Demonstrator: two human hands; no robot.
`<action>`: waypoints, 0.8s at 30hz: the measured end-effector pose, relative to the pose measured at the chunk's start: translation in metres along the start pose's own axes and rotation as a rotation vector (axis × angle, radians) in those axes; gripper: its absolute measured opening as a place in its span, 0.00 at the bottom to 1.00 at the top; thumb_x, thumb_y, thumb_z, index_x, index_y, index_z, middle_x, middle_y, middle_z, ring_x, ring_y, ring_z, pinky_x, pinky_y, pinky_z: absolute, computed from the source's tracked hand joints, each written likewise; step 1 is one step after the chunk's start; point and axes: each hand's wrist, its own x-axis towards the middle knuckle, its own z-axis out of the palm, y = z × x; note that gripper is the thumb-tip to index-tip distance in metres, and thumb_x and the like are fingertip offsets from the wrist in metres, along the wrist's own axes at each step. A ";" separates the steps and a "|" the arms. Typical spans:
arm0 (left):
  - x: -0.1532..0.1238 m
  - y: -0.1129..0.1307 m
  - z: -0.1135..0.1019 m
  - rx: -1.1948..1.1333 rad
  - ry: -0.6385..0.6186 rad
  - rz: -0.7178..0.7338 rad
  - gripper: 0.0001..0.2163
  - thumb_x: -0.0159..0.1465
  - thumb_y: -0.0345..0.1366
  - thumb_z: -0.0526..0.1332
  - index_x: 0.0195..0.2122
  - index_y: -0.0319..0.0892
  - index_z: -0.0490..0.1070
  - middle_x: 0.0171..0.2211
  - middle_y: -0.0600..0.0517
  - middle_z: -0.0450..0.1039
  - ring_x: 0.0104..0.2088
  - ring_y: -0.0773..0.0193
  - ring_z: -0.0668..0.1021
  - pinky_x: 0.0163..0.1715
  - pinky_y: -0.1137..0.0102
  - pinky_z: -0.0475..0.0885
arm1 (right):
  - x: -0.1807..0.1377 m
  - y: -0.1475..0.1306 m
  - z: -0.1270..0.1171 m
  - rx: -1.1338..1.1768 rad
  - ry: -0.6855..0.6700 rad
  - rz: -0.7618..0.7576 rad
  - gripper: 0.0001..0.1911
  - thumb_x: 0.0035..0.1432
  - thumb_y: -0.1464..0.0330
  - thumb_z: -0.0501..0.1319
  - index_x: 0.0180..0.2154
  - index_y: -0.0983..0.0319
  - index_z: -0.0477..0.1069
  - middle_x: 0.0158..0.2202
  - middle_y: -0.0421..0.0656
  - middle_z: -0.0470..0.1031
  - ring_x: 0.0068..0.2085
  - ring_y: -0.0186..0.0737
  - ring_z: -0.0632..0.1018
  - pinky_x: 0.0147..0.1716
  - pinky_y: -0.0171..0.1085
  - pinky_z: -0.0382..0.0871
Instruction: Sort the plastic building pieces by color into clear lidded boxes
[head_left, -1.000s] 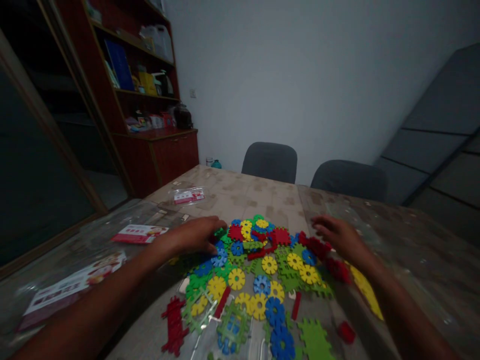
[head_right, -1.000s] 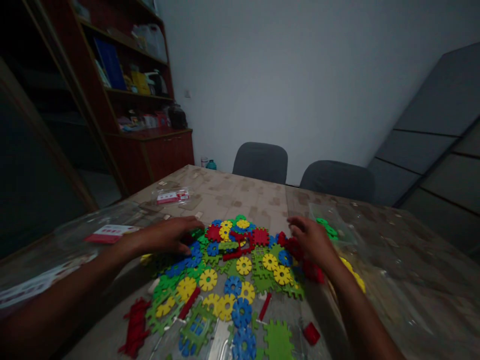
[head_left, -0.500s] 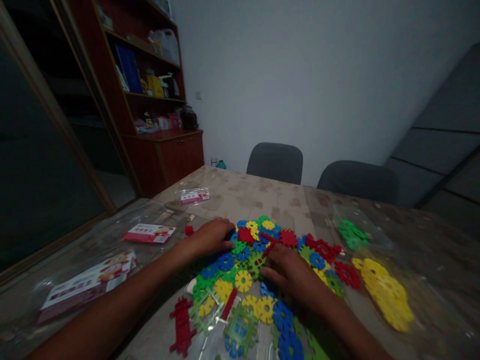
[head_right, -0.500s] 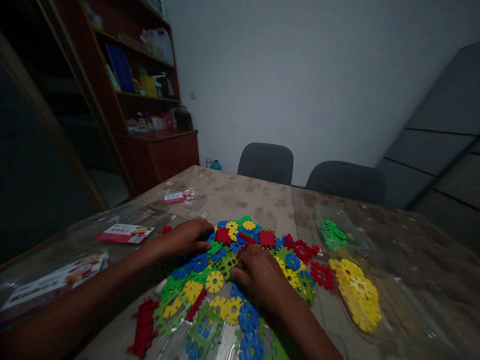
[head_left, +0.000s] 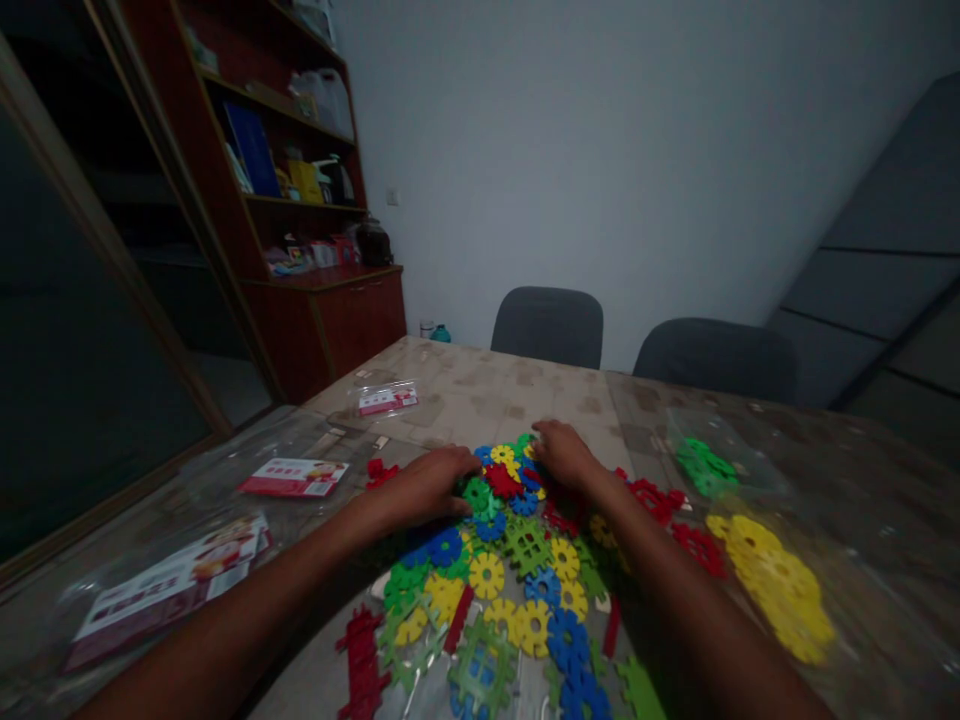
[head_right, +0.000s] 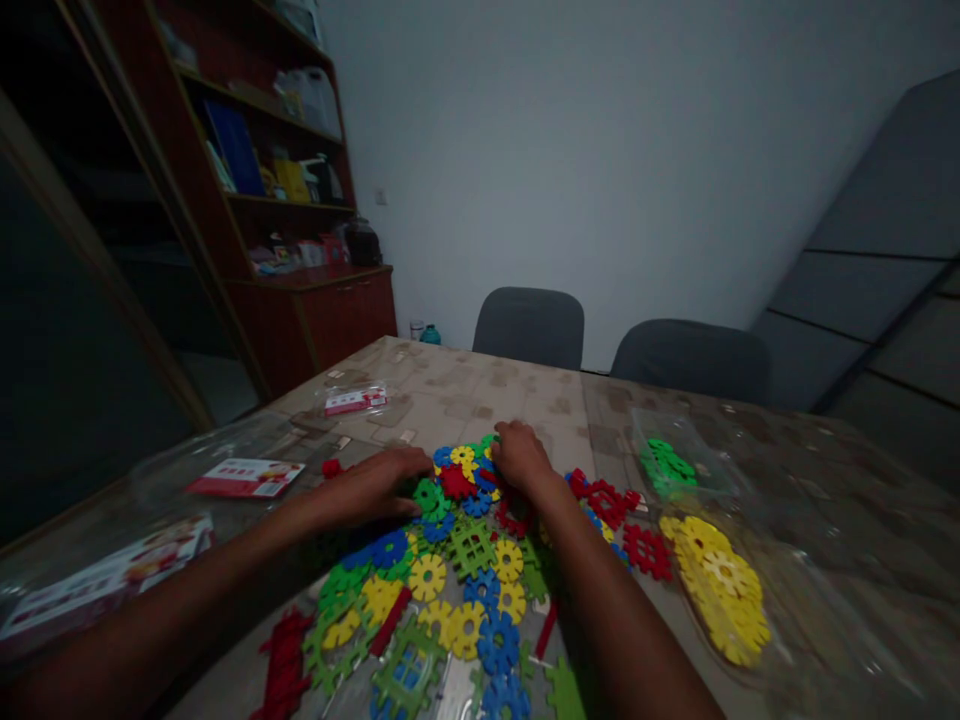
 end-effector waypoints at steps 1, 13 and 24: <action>0.000 -0.002 -0.003 0.004 0.004 -0.006 0.13 0.58 0.33 0.68 0.44 0.45 0.73 0.48 0.48 0.77 0.49 0.52 0.76 0.49 0.65 0.68 | 0.004 -0.001 0.004 -0.017 -0.036 0.011 0.18 0.67 0.62 0.62 0.55 0.61 0.71 0.56 0.47 0.73 0.50 0.46 0.78 0.49 0.51 0.75; 0.000 -0.030 -0.010 0.113 -0.027 -0.185 0.08 0.62 0.34 0.62 0.42 0.42 0.74 0.46 0.42 0.78 0.47 0.48 0.78 0.45 0.62 0.71 | 0.019 0.003 0.007 0.081 -0.286 0.084 0.18 0.67 0.61 0.63 0.55 0.61 0.71 0.55 0.47 0.74 0.49 0.46 0.78 0.47 0.50 0.76; 0.007 -0.028 0.000 0.017 -0.033 -0.103 0.08 0.59 0.31 0.64 0.40 0.43 0.76 0.42 0.48 0.80 0.44 0.53 0.79 0.45 0.67 0.70 | 0.001 0.019 -0.003 0.349 -0.207 -0.030 0.17 0.67 0.62 0.63 0.55 0.62 0.71 0.54 0.47 0.75 0.48 0.45 0.79 0.46 0.49 0.77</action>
